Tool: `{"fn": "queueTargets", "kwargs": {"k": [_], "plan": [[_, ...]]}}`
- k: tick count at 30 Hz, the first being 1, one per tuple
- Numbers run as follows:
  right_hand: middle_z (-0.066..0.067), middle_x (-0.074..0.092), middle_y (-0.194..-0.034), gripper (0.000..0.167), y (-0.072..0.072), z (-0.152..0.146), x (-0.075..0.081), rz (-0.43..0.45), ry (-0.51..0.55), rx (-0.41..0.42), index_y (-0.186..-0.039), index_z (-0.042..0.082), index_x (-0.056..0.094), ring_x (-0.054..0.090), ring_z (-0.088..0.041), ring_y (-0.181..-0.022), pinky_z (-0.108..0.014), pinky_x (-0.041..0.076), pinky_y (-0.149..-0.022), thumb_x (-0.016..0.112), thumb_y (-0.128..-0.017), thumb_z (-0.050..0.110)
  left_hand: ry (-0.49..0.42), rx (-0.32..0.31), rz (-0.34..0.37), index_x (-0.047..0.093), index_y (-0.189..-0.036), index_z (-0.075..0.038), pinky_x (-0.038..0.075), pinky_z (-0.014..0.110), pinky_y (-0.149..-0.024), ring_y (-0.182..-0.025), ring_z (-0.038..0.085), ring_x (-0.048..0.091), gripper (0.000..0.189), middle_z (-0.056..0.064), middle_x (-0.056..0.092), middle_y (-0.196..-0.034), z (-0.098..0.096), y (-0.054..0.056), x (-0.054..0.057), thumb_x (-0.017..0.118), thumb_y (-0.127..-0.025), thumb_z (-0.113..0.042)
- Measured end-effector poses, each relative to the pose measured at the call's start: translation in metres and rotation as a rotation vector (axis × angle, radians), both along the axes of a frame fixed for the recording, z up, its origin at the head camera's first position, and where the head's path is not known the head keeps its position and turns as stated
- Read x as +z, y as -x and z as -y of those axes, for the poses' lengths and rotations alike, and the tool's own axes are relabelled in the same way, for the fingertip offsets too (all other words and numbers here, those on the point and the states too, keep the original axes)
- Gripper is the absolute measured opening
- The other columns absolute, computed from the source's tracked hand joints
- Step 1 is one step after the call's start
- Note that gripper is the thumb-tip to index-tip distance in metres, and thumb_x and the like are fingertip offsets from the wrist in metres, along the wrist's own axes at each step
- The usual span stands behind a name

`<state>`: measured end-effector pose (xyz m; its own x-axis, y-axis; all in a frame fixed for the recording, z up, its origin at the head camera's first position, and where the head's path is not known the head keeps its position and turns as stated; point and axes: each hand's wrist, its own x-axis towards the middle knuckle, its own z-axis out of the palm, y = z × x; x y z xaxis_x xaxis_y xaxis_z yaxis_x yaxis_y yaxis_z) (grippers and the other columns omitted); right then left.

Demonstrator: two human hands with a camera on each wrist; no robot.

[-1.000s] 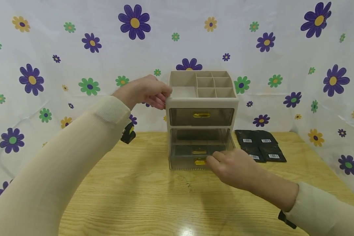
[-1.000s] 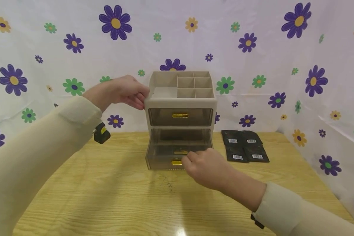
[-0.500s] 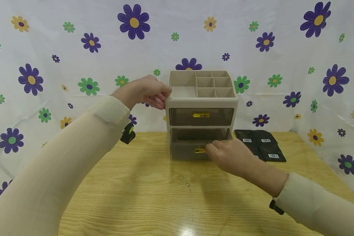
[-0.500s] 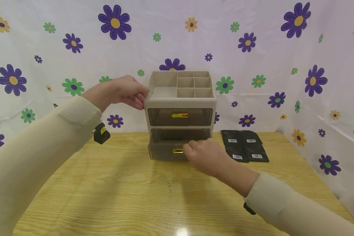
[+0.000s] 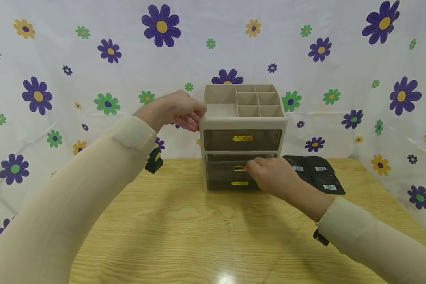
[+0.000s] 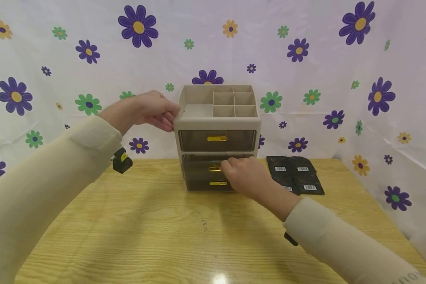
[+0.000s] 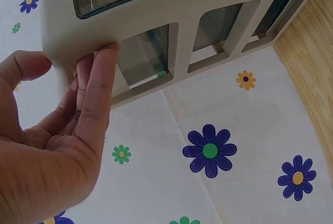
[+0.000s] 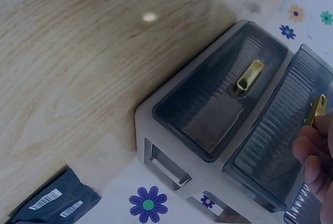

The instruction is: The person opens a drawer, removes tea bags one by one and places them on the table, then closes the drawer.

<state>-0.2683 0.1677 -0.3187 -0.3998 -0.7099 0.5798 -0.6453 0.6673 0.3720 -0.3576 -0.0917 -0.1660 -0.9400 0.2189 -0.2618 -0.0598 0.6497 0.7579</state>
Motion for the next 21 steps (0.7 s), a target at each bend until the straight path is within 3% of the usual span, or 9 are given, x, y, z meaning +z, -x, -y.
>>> {"fn": "queueTargets", "kwargs": {"k": [8, 13, 18, 21], "plan": [[-0.005, 0.069, -0.069, 0.014, 0.018, 0.003, -0.004, -0.039, 0.024, -0.015, -0.084, 0.002, 0.066, 0.052, -0.012, -0.047, -0.025, 0.049, -0.042, 0.071, -0.092, 0.014, 0.007, -0.005, -0.003, 0.059, -0.115, -0.001, 0.062, 0.030, -0.080, -0.078, 0.021, 0.074, 0.030, 0.014, 0.070, -0.106, 0.001, -0.002, 0.001, 0.056, -0.095, -0.022], [-0.005, 0.068, -0.069, 0.016, 0.021, 0.006, -0.007, -0.061, 0.054, -0.043, -0.084, 0.003, 0.066, 0.051, -0.012, -0.048, -0.027, 0.049, -0.041, 0.069, -0.094, 0.015, 0.016, 0.001, -0.016, 0.060, -0.114, -0.002, 0.062, 0.030, -0.079, -0.079, 0.022, 0.075, 0.029, 0.014, 0.070, -0.106, 0.001, -0.003, 0.001, 0.057, -0.094, -0.023], [-0.003, 0.062, -0.062, 0.011, 0.018, 0.006, -0.016, -0.120, 0.077, 0.055, -0.085, 0.005, 0.066, 0.048, -0.009, -0.043, -0.023, 0.041, -0.035, 0.074, -0.089, 0.012, 0.015, 0.010, -0.014, 0.059, -0.113, -0.002, 0.062, 0.031, -0.079, -0.079, 0.022, 0.075, 0.028, 0.014, 0.071, -0.104, 0.000, -0.002, 0.001, 0.058, -0.094, -0.023], [-0.001, 0.062, -0.062, 0.010, 0.017, 0.008, -0.023, -0.096, 0.059, 0.107, -0.082, 0.007, 0.067, 0.051, -0.008, -0.043, -0.021, 0.041, -0.035, 0.076, -0.086, 0.011, 0.012, 0.011, -0.012, 0.059, -0.113, -0.002, 0.062, 0.032, -0.081, -0.079, 0.022, 0.075, 0.029, 0.013, 0.071, -0.104, 0.001, -0.001, 0.000, 0.058, -0.093, -0.023]]}}
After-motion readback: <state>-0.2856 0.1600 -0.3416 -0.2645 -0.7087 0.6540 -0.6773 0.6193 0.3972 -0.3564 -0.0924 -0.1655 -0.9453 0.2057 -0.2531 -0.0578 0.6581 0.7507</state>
